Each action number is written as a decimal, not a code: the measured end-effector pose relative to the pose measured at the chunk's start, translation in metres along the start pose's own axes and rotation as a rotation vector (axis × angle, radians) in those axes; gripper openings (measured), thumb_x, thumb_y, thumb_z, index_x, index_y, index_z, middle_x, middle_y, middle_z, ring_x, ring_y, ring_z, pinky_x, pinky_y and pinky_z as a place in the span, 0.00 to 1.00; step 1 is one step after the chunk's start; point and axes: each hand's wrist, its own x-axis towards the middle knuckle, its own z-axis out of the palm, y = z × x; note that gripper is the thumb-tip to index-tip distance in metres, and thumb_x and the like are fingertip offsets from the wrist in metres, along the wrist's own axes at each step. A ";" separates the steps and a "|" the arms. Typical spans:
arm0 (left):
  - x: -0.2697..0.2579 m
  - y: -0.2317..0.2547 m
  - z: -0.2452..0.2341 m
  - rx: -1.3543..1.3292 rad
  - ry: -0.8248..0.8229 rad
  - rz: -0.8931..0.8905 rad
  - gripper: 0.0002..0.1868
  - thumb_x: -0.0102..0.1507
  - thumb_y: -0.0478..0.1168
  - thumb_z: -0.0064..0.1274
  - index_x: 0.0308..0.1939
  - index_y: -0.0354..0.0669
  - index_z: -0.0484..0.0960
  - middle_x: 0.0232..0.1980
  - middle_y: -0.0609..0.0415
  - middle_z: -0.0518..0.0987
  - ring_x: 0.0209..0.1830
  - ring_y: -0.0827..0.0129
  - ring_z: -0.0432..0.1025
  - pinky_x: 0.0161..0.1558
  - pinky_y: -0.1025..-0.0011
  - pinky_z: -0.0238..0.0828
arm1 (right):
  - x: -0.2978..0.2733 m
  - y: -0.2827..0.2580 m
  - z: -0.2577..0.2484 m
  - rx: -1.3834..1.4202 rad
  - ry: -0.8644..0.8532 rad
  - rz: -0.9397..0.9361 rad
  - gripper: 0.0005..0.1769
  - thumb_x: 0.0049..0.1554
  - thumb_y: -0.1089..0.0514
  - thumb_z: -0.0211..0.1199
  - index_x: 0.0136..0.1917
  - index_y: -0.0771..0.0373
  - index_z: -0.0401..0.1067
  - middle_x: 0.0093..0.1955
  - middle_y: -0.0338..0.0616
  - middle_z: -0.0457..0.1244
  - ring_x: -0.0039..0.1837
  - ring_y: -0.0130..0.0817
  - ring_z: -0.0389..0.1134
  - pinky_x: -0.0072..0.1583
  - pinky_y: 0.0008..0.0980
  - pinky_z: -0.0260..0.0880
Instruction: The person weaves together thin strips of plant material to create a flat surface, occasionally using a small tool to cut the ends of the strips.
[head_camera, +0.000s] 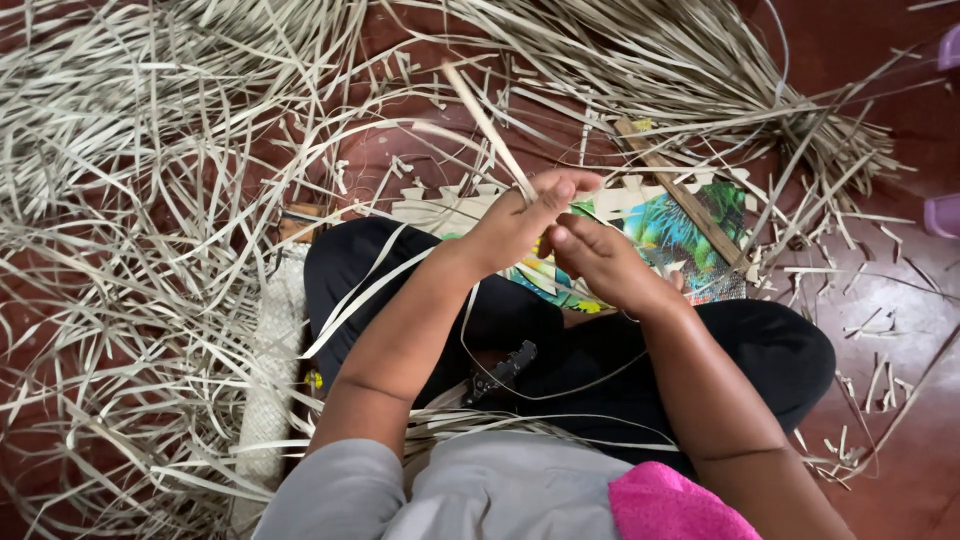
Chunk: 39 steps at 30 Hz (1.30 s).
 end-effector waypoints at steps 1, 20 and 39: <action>0.003 -0.012 -0.001 -0.030 0.001 -0.055 0.29 0.75 0.58 0.35 0.66 0.40 0.76 0.59 0.38 0.78 0.34 0.66 0.77 0.35 0.74 0.80 | 0.000 0.003 0.001 -0.060 -0.046 0.000 0.23 0.71 0.48 0.49 0.38 0.60 0.71 0.26 0.45 0.61 0.33 0.37 0.58 0.43 0.39 0.64; 0.010 -0.013 -0.034 -0.164 0.198 -0.342 0.26 0.66 0.54 0.38 0.57 0.45 0.82 0.57 0.53 0.83 0.54 0.65 0.76 0.54 0.65 0.72 | -0.008 -0.012 -0.034 0.137 -0.108 0.097 0.16 0.71 0.51 0.48 0.43 0.58 0.67 0.33 0.35 0.56 0.36 0.23 0.54 0.39 0.22 0.52; 0.025 0.030 -0.041 -0.467 0.505 0.193 0.14 0.69 0.50 0.51 0.54 0.50 0.78 0.54 0.55 0.79 0.55 0.62 0.73 0.59 0.64 0.72 | -0.007 -0.019 -0.052 -0.118 0.051 0.009 0.12 0.70 0.58 0.50 0.48 0.61 0.73 0.40 0.38 0.62 0.44 0.27 0.64 0.51 0.28 0.64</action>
